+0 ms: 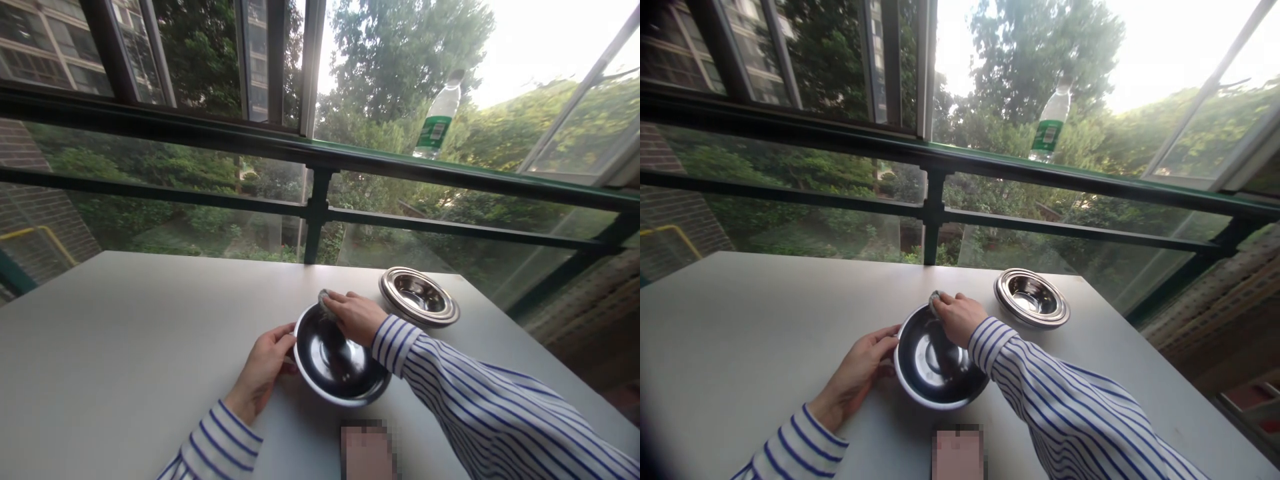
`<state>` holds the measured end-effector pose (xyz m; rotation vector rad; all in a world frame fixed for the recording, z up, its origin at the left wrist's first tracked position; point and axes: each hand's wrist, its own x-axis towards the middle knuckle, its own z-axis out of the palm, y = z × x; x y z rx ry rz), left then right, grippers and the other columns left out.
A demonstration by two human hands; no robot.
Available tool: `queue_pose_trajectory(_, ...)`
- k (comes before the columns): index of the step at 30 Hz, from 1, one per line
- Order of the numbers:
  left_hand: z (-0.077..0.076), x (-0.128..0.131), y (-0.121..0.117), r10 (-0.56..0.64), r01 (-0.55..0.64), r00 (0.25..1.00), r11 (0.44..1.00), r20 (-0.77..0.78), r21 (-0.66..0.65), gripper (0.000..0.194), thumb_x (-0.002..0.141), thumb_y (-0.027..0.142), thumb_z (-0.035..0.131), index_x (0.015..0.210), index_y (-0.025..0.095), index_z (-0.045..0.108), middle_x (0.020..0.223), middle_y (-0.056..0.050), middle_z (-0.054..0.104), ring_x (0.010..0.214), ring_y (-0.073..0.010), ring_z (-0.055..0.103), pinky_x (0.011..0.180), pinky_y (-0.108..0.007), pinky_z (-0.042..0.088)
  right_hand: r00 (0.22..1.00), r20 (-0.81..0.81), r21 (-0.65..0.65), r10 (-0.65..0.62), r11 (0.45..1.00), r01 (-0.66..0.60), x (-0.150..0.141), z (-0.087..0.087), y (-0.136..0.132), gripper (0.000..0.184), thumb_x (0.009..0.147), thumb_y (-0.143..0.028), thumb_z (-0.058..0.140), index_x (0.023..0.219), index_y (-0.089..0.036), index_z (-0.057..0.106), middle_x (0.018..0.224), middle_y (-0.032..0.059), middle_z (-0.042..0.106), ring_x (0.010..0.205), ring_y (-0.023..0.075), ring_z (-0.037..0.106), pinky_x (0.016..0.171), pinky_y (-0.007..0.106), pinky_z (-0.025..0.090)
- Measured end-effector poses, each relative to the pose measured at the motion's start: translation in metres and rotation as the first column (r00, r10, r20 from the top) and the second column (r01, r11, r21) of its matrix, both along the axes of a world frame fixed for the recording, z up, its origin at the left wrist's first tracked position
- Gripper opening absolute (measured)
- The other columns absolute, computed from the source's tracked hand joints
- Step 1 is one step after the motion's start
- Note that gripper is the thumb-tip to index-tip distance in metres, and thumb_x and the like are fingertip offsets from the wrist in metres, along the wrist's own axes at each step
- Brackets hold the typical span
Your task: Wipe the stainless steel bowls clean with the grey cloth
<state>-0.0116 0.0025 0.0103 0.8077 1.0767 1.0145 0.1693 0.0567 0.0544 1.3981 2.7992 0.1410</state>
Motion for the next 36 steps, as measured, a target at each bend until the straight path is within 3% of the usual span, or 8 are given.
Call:
queue_pose_trajectory(5, -0.004, -0.001, 0.003, -0.015, 0.015, 1.0, 1.0, -0.011, 0.001, 0.043, 0.066, 0.033, 0.067, 0.105, 0.015, 0.066, 0.058, 0.0, 0.064, 0.048, -0.0096, 0.052, 0.044, -0.019, 0.037, 0.992, 0.012, -0.027, 0.124, 0.992, -0.123, -0.026, -0.001, -0.006, 0.049, 0.079, -0.024, 0.05, 0.128, -0.02, 0.044, 0.126, 0.0094, 0.052, 0.094, 0.023, 0.055, 0.08, 0.035, 0.046)
queue_pose_trajectory(8, -0.006, -0.002, 0.004, 0.031, -0.03, 0.999, 0.999, -0.012, 0.04, 0.044, 0.064, 0.028, 0.067, 0.106, 0.014, 0.065, 0.066, -0.003, 0.068, 0.052, -0.0118, 0.057, 0.05, -0.022, 0.042, 0.993, 0.03, -0.018, 0.116, 0.993, -0.115, -0.03, 0.002, -0.001, 0.047, 0.08, -0.025, 0.049, 0.127, -0.02, 0.045, 0.125, 0.0094, 0.052, 0.095, 0.0246, 0.054, 0.078, 0.037, 0.046)
queue_pose_trajectory(17, -0.004, -0.002, 0.004, 0.089, -0.081, 0.994, 0.989, -0.062, 0.124, 0.042, 0.069, 0.027, 0.063, 0.106, 0.01, 0.065, 0.076, -0.008, 0.072, 0.062, -0.0189, 0.064, 0.057, -0.028, 0.048, 0.994, 0.11, -0.038, -0.029, 0.999, 0.034, 0.029, 0.018, -0.001, 0.033, 0.081, -0.021, 0.049, 0.112, -0.018, 0.058, 0.101, 0.0101, 0.066, 0.084, 0.0254, 0.058, 0.073, 0.038, 0.047)
queue_pose_trajectory(20, -0.002, -0.003, 0.004, 0.086, -0.078, 0.993, 0.991, -0.076, 0.108, 0.042, 0.068, 0.029, 0.063, 0.106, 0.011, 0.066, 0.072, -0.008, 0.072, 0.057, -0.0183, 0.063, 0.053, -0.027, 0.047, 0.994, 0.104, -0.049, -0.028, 0.998, 0.033, 0.041, 0.017, -0.007, 0.038, 0.079, -0.018, 0.049, 0.117, -0.018, 0.056, 0.113, 0.0093, 0.062, 0.087, 0.0245, 0.059, 0.078, 0.037, 0.047)
queue_pose_trajectory(24, 0.0, -0.005, 0.005, 0.092, -0.082, 0.991, 0.992, -0.097, 0.095, 0.042, 0.067, 0.029, 0.064, 0.104, 0.01, 0.066, 0.069, -0.007, 0.071, 0.051, -0.0157, 0.06, 0.048, -0.024, 0.043, 0.998, 0.054, -0.038, -0.009, 0.999, 0.011, 0.035, 0.009, -0.001, 0.05, 0.081, -0.018, 0.046, 0.131, -0.017, 0.045, 0.132, 0.0085, 0.05, 0.1, 0.0248, 0.054, 0.086, 0.037, 0.045)
queue_pose_trajectory(28, -0.002, -0.005, 0.006, 0.108, -0.094, 0.989, 0.987, -0.106, 0.133, 0.044, 0.067, 0.031, 0.063, 0.105, 0.009, 0.065, 0.073, -0.009, 0.072, 0.055, -0.0178, 0.062, 0.053, -0.027, 0.046, 1.0, 0.03, -0.073, 0.011, 0.997, -0.009, 0.043, 0.005, 0.0, 0.051, 0.081, -0.017, 0.047, 0.132, -0.017, 0.044, 0.135, 0.0072, 0.047, 0.103, 0.0239, 0.054, 0.09, 0.037, 0.044)
queue_pose_trajectory(32, -0.004, -0.004, 0.007, 0.116, -0.096, 0.984, 0.984, -0.131, 0.151, 0.043, 0.069, 0.029, 0.06, 0.107, 0.008, 0.064, 0.075, -0.009, 0.072, 0.061, -0.0198, 0.064, 0.058, -0.029, 0.047, 1.0, 0.021, -0.101, -0.019, 0.995, 0.021, 0.074, 0.004, -0.029, 0.051, 0.079, -0.014, 0.045, 0.13, -0.011, 0.046, 0.133, 0.0118, 0.048, 0.106, 0.0255, 0.054, 0.093, 0.038, 0.043)
queue_pose_trajectory(36, -0.004, -0.002, 0.006, 0.141, -0.121, 0.981, 0.981, -0.13, 0.149, 0.039, 0.069, 0.027, 0.06, 0.104, 0.009, 0.065, 0.071, -0.008, 0.072, 0.054, -0.0168, 0.061, 0.056, -0.027, 0.047, 0.999, -0.047, -0.112, 0.012, 0.994, -0.017, 0.084, -0.001, -0.075, 0.053, 0.074, -0.01, 0.047, 0.127, -0.017, 0.049, 0.136, 0.0091, 0.046, 0.101, 0.024, 0.054, 0.087, 0.038, 0.045)
